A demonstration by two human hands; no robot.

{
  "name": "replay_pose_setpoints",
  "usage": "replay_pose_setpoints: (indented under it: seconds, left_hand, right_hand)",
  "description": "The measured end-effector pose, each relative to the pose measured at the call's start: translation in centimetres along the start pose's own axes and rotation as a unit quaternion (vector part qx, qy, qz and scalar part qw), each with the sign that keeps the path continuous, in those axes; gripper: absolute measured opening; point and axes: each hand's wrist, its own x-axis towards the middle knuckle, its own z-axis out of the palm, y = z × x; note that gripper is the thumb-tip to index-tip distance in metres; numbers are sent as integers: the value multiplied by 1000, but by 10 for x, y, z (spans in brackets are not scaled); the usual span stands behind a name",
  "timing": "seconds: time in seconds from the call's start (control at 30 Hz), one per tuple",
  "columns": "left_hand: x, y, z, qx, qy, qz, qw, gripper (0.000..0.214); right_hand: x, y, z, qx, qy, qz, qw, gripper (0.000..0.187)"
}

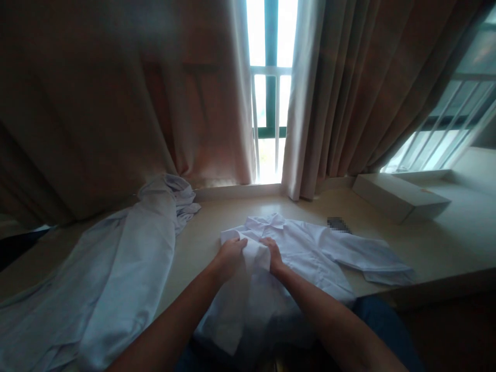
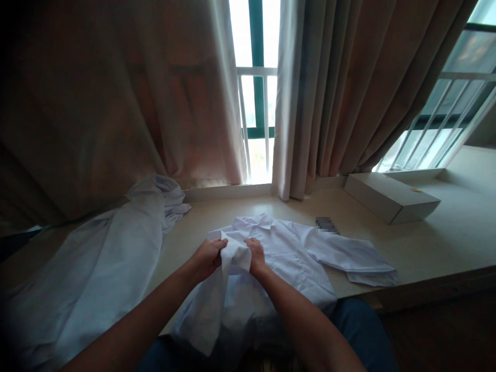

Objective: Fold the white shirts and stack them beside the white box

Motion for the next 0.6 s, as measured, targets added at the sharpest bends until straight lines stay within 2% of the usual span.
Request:
replay_pose_setpoints:
  seconds: [0.1, 0.13, 0.17, 0.2, 0.23, 0.27, 0.33, 0.4, 0.5, 0.6]
  left_hand:
    - [11, -11, 5, -44, 20, 12, 999, 5]
    - [15, -16, 10, -58, 20, 14, 998, 7]
    - [18, -20, 16, -71, 16, 15, 997, 9]
    - [20, -25, 24, -81, 10, 15, 997, 11]
    - [21, -29, 32, -90, 1, 12, 996, 14]
    - [21, -33, 39, -96, -8, 8, 995, 16]
    - [19, -38, 48, -104, -25, -1, 994, 20]
    - [16, -43, 47, -107, -42, -10, 993, 24]
    - [12, -50, 25, -109, -60, -15, 992, 33]
    - [9, -63, -4, -100, -59, -9, 993, 41]
  right_hand:
    - [-40, 17, -18, 109, 50, 82, 989, 41]
    - [-58, 19, -20, 220, 51, 128, 966, 46]
    - [-75, 18, -19, 331, 25, 164, 929, 49]
    - [-92, 15, -16, 405, -6, 184, 896, 51]
    - [-106, 10, -10, 443, -20, 189, 876, 50]
    - [-117, 4, -3, 447, -16, 189, 874, 49]
    - [-129, -5, 10, 414, 7, 195, 889, 47]
    - [-130, -8, 17, 373, 5, 201, 906, 37]
    - [-123, -3, 14, 340, 14, 205, 918, 27]
    - [-114, 3, 10, 319, 74, 254, 910, 43]
